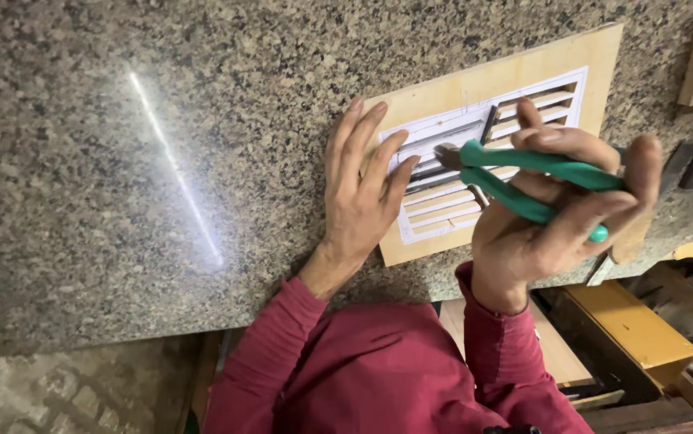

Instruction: The person assembles a white vent grille by inserting dark rectangular slats into a wooden frame. They use a wooden mallet to tap the slats into place and green pliers to adjust or secure them. The person repeatedly checks the fit and alignment of the slats within the frame.

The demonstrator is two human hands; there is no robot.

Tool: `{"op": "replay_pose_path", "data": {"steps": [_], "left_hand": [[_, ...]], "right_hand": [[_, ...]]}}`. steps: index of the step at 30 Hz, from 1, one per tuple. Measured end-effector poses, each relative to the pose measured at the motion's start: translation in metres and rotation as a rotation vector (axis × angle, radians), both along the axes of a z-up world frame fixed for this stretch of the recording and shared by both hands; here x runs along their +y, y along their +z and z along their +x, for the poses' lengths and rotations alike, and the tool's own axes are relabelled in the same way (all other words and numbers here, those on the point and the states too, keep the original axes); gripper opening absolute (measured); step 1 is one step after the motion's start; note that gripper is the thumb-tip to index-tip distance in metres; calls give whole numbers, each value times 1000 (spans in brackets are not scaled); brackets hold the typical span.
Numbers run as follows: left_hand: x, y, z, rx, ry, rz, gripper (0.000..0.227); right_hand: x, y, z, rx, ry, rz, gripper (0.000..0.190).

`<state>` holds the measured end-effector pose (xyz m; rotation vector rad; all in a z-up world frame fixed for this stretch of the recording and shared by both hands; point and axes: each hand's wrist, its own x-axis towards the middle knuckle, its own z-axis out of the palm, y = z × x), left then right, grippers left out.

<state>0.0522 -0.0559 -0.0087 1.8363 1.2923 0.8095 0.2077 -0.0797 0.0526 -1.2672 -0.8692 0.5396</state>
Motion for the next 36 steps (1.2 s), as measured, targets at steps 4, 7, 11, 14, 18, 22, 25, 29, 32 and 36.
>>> {"op": "replay_pose_path", "data": {"steps": [4, 7, 11, 14, 18, 22, 25, 29, 32, 36], "left_hand": [[1, -1, 2, -19, -4, -10, 33], [4, 3, -2, -17, -16, -45, 34], [6, 7, 1, -12, -16, -47, 34], [9, 7, 0, 31, -13, -25, 28], [11, 6, 1, 34, -8, -11, 24], [9, 7, 0, 30, -11, 3, 24], [10, 6, 0, 19, -9, 9, 24], [8, 4, 2, 19, 0, 12, 22], [9, 2, 4, 32, 0, 31, 22], [8, 1, 4, 48, 0, 27, 21]], "right_hand": [[3, -4, -7, 15, 47, -4, 39], [6, -8, -15, 39, 50, -6, 38], [7, -9, -14, -11, 53, -11, 38], [8, -11, -15, -35, 34, -9, 39], [5, -11, -16, 16, 31, -29, 38], [5, -11, -19, 34, 29, -38, 39], [8, -12, -20, -28, 22, -31, 40], [9, -11, -21, -73, 5, -37, 41], [9, -10, -22, -85, 8, -41, 41], [8, -11, -21, -65, 24, -35, 40]]}}
